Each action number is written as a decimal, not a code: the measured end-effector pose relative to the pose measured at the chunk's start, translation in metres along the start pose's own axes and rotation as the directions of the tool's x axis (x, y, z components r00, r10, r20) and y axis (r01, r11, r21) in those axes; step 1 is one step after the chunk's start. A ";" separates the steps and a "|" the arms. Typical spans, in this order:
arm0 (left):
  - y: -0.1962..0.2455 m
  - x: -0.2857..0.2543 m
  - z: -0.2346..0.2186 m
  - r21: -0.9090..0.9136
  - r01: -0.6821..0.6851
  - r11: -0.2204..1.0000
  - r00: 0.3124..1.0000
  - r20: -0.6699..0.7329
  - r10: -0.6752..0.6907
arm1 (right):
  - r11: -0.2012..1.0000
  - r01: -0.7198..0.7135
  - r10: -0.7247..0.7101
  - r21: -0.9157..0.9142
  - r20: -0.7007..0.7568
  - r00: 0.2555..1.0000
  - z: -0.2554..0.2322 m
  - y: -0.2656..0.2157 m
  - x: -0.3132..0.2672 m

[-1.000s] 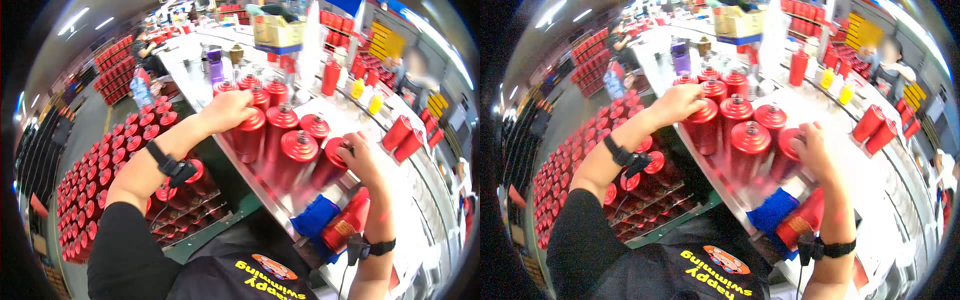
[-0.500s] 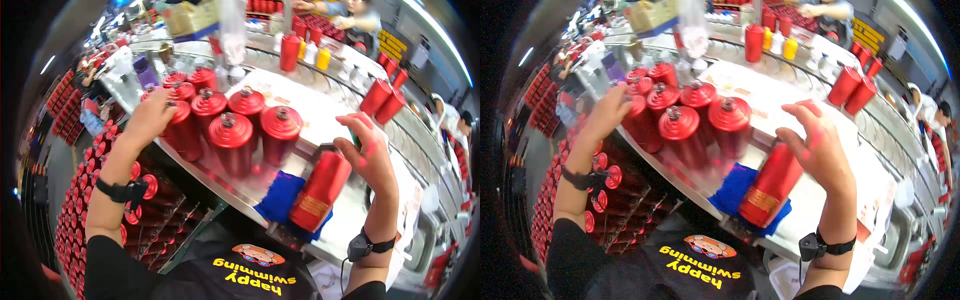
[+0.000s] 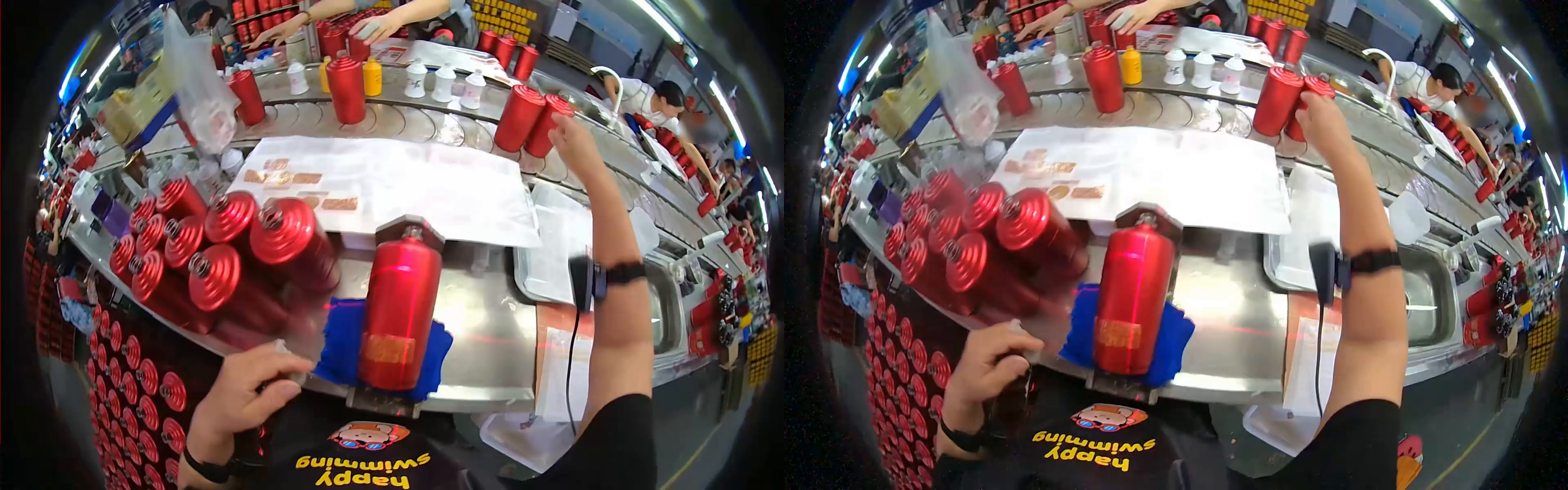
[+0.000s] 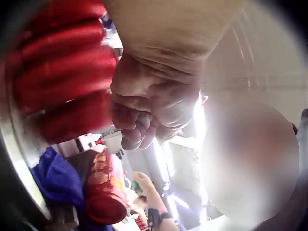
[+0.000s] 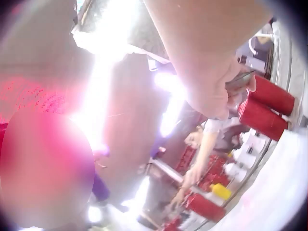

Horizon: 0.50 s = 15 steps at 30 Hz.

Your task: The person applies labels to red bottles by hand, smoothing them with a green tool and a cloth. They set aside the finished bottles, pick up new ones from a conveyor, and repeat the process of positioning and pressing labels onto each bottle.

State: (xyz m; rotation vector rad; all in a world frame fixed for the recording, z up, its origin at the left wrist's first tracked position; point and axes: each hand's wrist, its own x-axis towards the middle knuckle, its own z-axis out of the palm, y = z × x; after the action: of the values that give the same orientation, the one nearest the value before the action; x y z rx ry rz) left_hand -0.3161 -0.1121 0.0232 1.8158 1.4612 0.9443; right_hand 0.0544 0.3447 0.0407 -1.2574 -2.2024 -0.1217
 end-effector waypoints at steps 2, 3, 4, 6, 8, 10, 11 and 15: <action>-0.015 0.005 0.013 -0.082 0.076 0.994 0.997 0.017 -0.075 | 0.978 -0.021 0.023 -0.207 0.010 1.000 0.012 0.041 0.055; -0.020 0.006 0.018 -0.134 0.171 0.976 0.985 0.035 -0.168 | 0.952 -0.048 0.057 -0.303 0.022 0.998 0.019 0.056 0.081; -0.024 0.005 0.021 -0.182 0.270 0.945 0.963 0.057 -0.264 | 0.917 -0.072 0.093 -0.391 0.035 0.995 0.029 0.071 0.102; -0.032 0.008 0.027 -0.210 0.317 0.925 0.948 0.075 -0.308 | 0.892 -0.097 0.127 -0.442 0.039 0.991 0.058 0.118 0.141; -0.031 0.013 0.024 -0.247 0.367 0.897 0.930 0.069 -0.362 | 0.851 -0.211 0.309 -0.481 0.135 0.941 0.060 0.124 0.156; -0.026 0.022 0.018 -0.118 0.396 0.911 0.918 0.078 -0.389 | 0.836 -0.188 0.339 -0.516 0.215 0.916 0.068 0.170 0.175; -0.029 0.022 0.020 -0.118 0.389 0.914 0.921 0.084 -0.382 | 0.853 -0.264 0.376 -0.449 0.181 0.909 0.057 0.155 0.167; -0.042 0.026 0.027 -0.091 0.269 0.959 0.962 0.082 -0.262 | 0.908 -0.004 0.000 -0.419 -0.009 1.000 0.079 0.255 0.167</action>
State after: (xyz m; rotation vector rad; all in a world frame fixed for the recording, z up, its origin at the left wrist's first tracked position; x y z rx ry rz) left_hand -0.3125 -0.0788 -0.0220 1.5176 1.5387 0.7976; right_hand 0.1626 0.6390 0.0130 -1.4772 -2.2390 -0.6296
